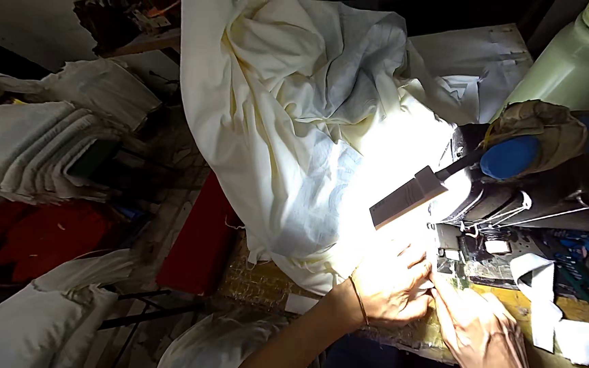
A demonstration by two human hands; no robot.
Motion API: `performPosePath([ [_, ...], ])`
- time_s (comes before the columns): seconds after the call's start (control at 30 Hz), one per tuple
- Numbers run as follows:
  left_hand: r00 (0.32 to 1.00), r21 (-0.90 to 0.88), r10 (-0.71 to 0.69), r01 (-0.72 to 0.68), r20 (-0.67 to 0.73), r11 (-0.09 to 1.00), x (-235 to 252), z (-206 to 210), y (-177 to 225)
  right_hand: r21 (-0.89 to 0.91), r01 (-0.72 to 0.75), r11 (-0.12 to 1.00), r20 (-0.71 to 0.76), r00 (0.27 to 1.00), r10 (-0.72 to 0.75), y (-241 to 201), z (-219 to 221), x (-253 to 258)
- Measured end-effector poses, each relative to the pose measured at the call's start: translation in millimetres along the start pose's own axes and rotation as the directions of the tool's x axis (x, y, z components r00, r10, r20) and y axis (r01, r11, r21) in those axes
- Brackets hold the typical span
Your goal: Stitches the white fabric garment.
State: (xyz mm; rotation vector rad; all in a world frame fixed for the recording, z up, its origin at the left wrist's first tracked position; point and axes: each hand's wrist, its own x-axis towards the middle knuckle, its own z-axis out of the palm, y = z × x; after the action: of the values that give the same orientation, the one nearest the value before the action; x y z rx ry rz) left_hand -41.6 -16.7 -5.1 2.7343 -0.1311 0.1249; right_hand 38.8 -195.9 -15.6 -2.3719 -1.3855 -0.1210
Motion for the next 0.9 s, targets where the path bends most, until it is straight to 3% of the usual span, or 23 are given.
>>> performPosePath([
  [0.23, 0.997, 0.066, 0.077, -0.076, -0.007, 0.995, 7, 1, -11, -0.043, -0.058, 0.997, -0.001, 0.998, 0.058, -5, -1, 6],
  [0.43, 0.999, 0.080, 0.025, -0.027, 0.028, 0.996, 21, -4, -22, -0.017, -0.105, 0.994, -0.051, 0.993, 0.104, 1, 9, 20],
  [0.7, 1.000, 0.047, 0.017, -0.018, 0.020, 0.999, 28, -4, -28, -0.019, -0.066, 0.998, -0.092, 0.994, 0.063, 2, 9, 31],
  [0.9, 0.989, -0.001, -0.087, 0.088, 0.121, 0.996, 39, -15, -24, 0.038, -0.108, 0.993, -0.109, 0.988, 0.111, 2, 15, 35],
])
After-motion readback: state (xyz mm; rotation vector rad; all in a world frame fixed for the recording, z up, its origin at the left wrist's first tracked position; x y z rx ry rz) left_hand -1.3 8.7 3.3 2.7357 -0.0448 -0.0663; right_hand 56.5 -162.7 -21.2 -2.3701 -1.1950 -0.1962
